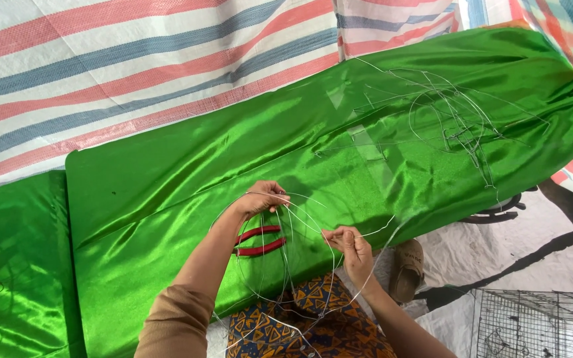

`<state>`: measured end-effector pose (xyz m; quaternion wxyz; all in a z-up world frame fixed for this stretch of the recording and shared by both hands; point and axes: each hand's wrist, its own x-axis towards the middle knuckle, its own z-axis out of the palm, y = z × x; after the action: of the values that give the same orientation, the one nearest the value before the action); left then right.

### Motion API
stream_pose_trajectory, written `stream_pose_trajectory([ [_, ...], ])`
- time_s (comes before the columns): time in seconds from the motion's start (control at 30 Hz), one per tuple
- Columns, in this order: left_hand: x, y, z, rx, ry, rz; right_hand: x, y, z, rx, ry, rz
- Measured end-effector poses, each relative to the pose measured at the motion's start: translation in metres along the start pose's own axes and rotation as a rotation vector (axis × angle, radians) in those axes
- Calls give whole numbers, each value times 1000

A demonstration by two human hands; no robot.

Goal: The person twists thin wire by hand and using pliers to form circular shapes on a green fabric surface.

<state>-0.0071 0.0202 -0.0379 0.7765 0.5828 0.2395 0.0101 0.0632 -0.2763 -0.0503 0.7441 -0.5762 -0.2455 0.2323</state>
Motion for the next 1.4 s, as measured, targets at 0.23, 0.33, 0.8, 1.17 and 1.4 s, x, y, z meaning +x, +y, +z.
stream_pose_trajectory([
  [0.23, 22, -14, -17, 146, 72, 27, -1, -26, 10, -170, -77, -98],
  [0.33, 23, -16, -28, 168, 147, 41, 0, -15, 2, -131, -1, -65],
  [0.8, -3, -8, -59, 1136, 539, -59, 21, -23, 52, -118, -76, 167],
  [1.17, -193, 95, 42, 960, 749, 433, 40, -49, 83, -541, -243, -153],
  [1.4, -325, -12, 184, 523, 669, 407, 27, -44, 80, -631, -399, -470],
])
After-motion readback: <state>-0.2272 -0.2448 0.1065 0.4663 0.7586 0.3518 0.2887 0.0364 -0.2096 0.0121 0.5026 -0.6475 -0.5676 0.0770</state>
